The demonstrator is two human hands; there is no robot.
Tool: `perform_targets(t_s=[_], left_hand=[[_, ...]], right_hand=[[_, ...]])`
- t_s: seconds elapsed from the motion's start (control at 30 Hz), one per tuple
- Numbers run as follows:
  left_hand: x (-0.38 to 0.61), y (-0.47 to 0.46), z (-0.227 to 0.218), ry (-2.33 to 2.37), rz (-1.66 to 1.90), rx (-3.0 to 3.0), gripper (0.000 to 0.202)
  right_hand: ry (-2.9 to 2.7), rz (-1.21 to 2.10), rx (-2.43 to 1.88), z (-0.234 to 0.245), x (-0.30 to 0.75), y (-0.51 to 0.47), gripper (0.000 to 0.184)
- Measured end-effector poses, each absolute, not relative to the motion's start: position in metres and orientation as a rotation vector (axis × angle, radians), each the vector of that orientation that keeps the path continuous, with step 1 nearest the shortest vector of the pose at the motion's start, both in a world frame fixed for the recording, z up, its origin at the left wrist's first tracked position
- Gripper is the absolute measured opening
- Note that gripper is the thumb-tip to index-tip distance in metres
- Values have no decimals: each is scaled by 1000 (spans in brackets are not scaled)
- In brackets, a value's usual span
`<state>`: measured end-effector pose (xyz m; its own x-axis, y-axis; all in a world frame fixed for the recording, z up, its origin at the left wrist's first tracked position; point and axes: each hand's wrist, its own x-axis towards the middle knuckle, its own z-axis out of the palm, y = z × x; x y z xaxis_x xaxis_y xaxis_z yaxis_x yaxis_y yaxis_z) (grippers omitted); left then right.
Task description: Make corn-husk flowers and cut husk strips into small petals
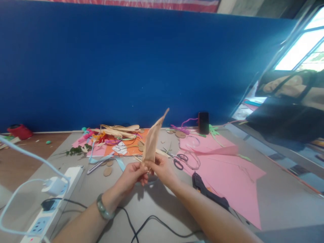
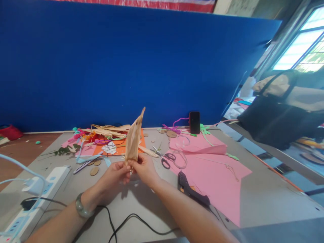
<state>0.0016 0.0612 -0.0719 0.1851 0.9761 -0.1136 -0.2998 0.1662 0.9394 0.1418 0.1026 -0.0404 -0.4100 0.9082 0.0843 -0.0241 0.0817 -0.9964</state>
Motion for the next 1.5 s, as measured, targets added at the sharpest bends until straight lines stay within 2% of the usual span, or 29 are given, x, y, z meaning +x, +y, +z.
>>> perform_targets(t_s=[0.13,0.33,0.53,0.8,1.1,1.2,1.3,1.4,1.5], left_hand=[[1,58,-63,934,1154,1046,31],[1,55,-56,980,1184,1085,30],[3,60,-65,974,1273,975,33],[-4,62,-62,931,1255,984,32],[-18,74,-65,1092,1427,856,29],[-20,75,-63,1120,1480,779,37],[-18,73,-61,1102,1383,766,51],[-15,72,-61,992,1193,754,49],[-15,72,-62,902,1192,770,43]], right_hand=[[-1399,1631,-889,-40,143,103,23],[-1256,1840,-827,-39,142,103,24],[-1169,1691,-876,-39,139,104,23],[-1147,1835,-837,-42,140,107,28],[-1107,1593,-886,-45,139,113,23],[-1225,1423,-982,-43,143,115,22],[-1602,1019,-1012,-44,152,116,23],[-2074,436,-795,-46,158,111,18],[-2336,36,-605,-47,157,103,23]])
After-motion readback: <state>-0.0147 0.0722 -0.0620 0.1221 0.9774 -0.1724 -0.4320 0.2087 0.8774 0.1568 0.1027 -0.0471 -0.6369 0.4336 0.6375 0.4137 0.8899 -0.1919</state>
